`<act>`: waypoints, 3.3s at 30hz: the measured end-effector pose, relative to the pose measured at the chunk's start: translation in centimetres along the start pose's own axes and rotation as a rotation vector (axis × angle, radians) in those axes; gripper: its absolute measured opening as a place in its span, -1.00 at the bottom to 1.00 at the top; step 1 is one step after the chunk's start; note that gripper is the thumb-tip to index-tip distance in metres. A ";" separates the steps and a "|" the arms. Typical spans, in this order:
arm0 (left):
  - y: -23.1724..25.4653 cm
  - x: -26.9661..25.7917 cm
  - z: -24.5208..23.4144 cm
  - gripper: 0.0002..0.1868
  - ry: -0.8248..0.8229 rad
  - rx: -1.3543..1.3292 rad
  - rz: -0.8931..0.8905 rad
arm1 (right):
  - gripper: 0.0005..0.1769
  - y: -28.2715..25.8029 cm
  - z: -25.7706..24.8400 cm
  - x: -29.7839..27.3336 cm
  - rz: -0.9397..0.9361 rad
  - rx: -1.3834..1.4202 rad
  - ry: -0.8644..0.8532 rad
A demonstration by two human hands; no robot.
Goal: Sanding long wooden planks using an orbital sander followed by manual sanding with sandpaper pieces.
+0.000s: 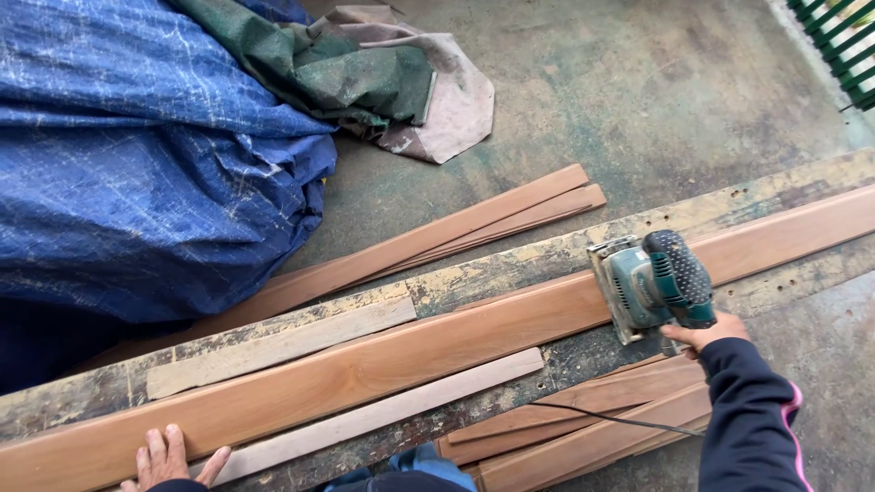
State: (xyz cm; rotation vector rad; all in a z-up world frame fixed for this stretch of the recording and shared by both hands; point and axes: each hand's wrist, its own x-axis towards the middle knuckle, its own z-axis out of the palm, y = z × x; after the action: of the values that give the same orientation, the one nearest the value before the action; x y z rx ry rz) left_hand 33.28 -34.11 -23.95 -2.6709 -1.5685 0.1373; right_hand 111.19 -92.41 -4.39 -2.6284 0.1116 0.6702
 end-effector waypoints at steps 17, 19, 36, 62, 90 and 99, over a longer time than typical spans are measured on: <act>1.0 0.4 -3.1 0.43 -0.345 -0.005 -0.226 | -0.36 1.7 -0.8 2.2 -0.388 -0.467 -0.082; 1.3 0.3 -3.8 0.42 -0.346 -0.002 -0.203 | -0.36 1.5 -1.0 2.2 -0.360 -0.450 -0.124; 3.2 0.1 -6.6 0.42 -0.374 -0.030 -0.205 | -0.42 -9.0 2.5 -3.7 -0.573 -0.691 -0.336; 4.7 -0.2 -8.8 0.46 -0.442 -0.096 -0.239 | -0.42 -21.0 12.8 -17.6 -0.811 -0.953 -0.465; 3.4 -0.1 -6.3 0.45 -0.339 -0.076 -0.194 | -0.54 -23.7 16.4 -23.4 -0.858 -0.770 -0.566; 3.6 -0.1 -6.8 0.46 -0.377 -0.061 -0.188 | -0.38 -13.6 6.8 -10.3 -0.634 -0.879 -0.366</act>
State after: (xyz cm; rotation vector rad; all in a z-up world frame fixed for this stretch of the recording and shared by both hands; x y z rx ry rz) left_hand 37.02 -35.85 -17.43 -2.6366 -1.9432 0.6275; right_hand 101.58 -77.48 0.32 -2.9439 -1.3337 1.1023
